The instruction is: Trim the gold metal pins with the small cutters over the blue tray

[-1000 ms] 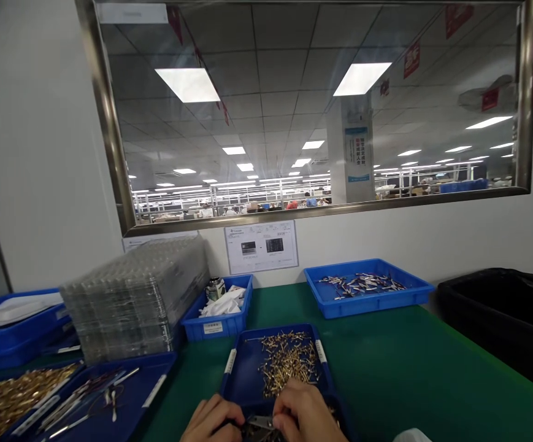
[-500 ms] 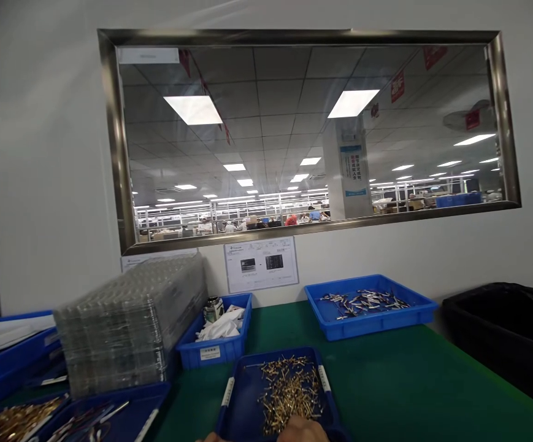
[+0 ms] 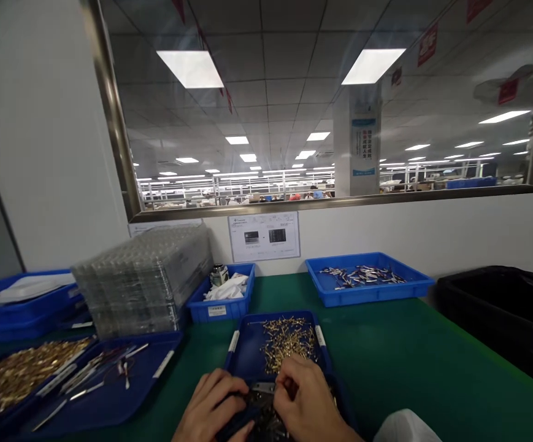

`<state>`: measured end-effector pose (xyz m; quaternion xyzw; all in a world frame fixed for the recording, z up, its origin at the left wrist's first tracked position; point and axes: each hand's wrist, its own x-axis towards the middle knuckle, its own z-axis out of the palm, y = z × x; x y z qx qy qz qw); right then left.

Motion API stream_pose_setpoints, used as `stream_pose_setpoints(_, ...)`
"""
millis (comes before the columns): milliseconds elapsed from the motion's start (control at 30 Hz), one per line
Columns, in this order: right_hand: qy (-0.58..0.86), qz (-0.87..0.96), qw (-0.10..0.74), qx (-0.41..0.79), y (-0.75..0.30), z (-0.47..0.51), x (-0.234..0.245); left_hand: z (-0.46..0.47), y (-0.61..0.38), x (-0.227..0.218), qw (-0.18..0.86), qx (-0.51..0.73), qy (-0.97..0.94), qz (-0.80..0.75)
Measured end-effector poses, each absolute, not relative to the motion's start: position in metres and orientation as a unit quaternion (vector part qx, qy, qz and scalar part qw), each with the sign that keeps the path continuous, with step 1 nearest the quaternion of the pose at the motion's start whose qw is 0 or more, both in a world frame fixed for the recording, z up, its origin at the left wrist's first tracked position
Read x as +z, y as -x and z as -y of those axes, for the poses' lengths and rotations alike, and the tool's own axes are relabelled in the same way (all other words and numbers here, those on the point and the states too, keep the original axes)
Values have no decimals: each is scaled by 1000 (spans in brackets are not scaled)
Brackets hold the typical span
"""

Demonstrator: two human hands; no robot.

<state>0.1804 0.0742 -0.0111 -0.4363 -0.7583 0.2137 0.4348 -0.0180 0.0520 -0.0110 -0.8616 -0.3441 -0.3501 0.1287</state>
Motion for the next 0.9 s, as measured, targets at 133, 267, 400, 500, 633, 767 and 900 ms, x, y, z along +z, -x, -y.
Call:
stream_pose_setpoints(133,428,716,448,322,-180,-79,-11,-45,10,-5,26,-339,833,437)
stream_pose_setpoints(267,426,726,418,341,-183,-83,-14,-44,6,-5,-39,-336,820,462)
stream_pose_setpoints(400,419,781,380,265,-190,-75,-8,-39,5,-1,-28,-317,838,442)
stream_pose_setpoints(500,416,841,322,125,-194,-69,-3,-36,7,0,19,-303,860,411)
stream_pose_setpoints(633,405,870,281,19,-192,-67,-5,-36,10,-4,109,-273,892,345)
stream_pose_setpoints(767,404,869,285,6,-189,-69,-7,-38,10,-7,141,-266,899,318)
stream_pose_setpoints(900,429,829,308,182,-192,-73,2,-36,9,-2,75,-290,871,389)
